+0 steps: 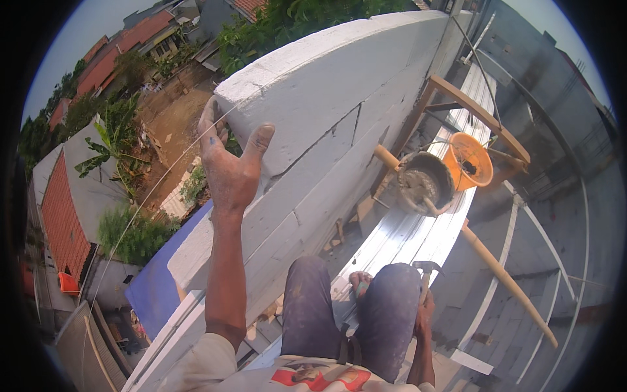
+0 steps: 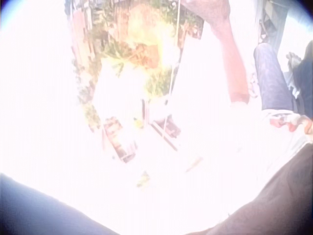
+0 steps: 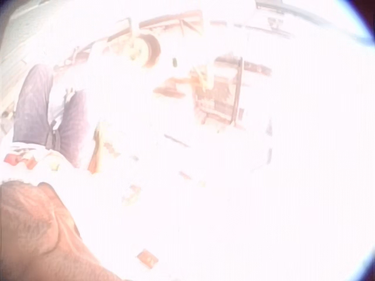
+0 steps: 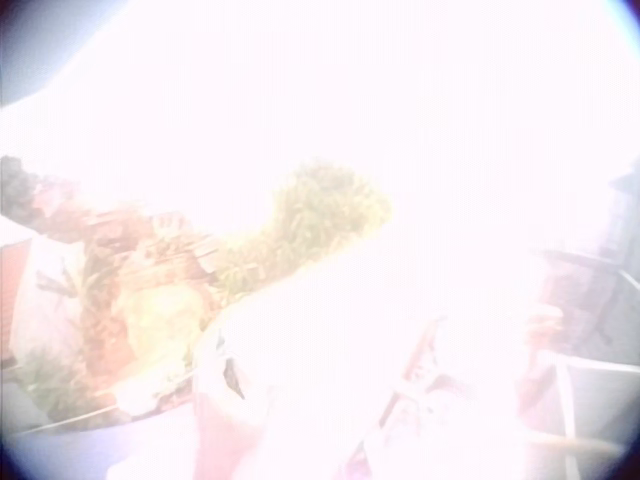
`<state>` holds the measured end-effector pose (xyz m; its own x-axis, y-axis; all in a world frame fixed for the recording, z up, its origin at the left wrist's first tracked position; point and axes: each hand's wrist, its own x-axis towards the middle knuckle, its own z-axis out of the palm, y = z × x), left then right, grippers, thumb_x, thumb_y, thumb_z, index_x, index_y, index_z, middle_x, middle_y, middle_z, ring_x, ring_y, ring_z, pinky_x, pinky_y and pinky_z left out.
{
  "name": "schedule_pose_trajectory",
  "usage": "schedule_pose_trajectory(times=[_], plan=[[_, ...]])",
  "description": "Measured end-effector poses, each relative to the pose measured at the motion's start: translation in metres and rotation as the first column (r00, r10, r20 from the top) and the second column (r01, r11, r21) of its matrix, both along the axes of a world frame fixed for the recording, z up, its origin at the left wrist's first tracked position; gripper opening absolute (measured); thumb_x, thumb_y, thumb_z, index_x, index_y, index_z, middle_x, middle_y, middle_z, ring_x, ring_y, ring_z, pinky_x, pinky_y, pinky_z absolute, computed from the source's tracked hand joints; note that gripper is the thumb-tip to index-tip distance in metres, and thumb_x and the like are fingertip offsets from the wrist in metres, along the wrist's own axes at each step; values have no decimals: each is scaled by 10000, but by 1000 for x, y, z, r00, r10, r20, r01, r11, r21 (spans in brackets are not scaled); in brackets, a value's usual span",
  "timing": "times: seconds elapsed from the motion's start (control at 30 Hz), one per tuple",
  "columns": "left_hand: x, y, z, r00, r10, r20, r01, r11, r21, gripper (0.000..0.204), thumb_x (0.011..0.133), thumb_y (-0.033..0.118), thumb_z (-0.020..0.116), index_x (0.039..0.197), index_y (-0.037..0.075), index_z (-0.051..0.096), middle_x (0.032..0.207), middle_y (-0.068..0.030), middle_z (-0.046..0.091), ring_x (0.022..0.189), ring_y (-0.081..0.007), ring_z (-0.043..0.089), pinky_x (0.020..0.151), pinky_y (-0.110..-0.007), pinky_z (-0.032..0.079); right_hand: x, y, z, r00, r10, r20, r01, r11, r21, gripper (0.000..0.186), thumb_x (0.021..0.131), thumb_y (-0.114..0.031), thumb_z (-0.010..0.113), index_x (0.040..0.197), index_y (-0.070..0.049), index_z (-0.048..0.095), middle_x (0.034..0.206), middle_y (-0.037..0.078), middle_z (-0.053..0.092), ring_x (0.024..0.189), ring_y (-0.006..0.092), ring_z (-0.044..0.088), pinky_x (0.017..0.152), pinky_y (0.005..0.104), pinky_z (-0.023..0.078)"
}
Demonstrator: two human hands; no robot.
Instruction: The person places a white concrete block onto a wall, aligns it, and taps it into position with a hammer. They then scoop mortar from a bucket with a trowel and apply it to the joints between the blocks, smoothing the surface.
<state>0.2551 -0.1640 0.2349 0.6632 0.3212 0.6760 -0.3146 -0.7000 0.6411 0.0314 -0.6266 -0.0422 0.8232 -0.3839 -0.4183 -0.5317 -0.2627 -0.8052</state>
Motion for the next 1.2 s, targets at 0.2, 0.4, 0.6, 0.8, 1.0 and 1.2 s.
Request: schedule_pose_trajectory(times=[0.2, 0.4, 0.6, 0.8, 1.0, 1.2], plan=[[27, -7, 9, 991, -119, 54, 126, 980, -152, 984, 847, 452, 898, 1492, -59, 360, 1320, -265, 566, 1191, -370, 653, 1000, -490, 565, 119, 48, 199, 921, 100, 378, -51, 989, -139, 696, 1060, -176, 597, 1685, -117, 298, 1088, 110, 659, 755, 130, 618, 670, 326, 553], [26, -3, 10, 992, -73, 102, 82, 993, -82, 926, 831, 453, 908, 1448, -46, 433, 1287, -285, 603, 1153, -346, 690, 988, -465, 578, 220, 113, 300, 514, 477, 712, -197, 874, -444, 656, 1071, -331, 645, 1616, -51, 410, 956, 117, 712, 806, 133, 704, 662, 334, 614], [23, -6, 11, 996, -75, 40, 79, 992, -101, 901, 811, 448, 918, 1402, -32, 437, 1230, -279, 623, 1069, -348, 725, 918, -477, 618, 247, 163, 316, 336, 440, 833, -276, 891, -359, 648, 1072, -312, 642, 1599, -27, 397, 967, 130, 710, 719, 134, 705, 594, 296, 600], [32, 3, 4, 985, -149, -89, 142, 987, -77, 915, 809, 491, 894, 1360, -84, 443, 1156, -276, 669, 964, -361, 760, 886, -463, 633, 185, 207, 280, 642, 111, 759, -438, 865, 244, 539, 1102, -286, 582, 1508, 16, 395, 809, 72, 582, 471, 106, 554, 351, 271, 448], [23, 2, -6, 948, -139, -288, 105, 986, -132, 968, 773, 525, 885, 1359, -121, 467, 1228, -304, 634, 1114, -396, 699, 1001, -457, 566, 173, 240, 206, 876, -119, 468, -260, 700, 665, 379, 1101, -365, 563, 1288, -72, 412, 758, 69, 515, 403, 170, 506, 344, 333, 449], [21, 5, -19, 887, -154, -434, 103, 985, -140, 1008, 769, 517, 871, 1391, -115, 391, 1231, -316, 650, 1151, -410, 693, 1034, -448, 551, 188, 255, 195, 916, -140, 377, -179, 698, 694, 333, 1104, -385, 553, 1143, -74, 441, 729, 58, 487, 406, 170, 505, 344, 344, 448]])
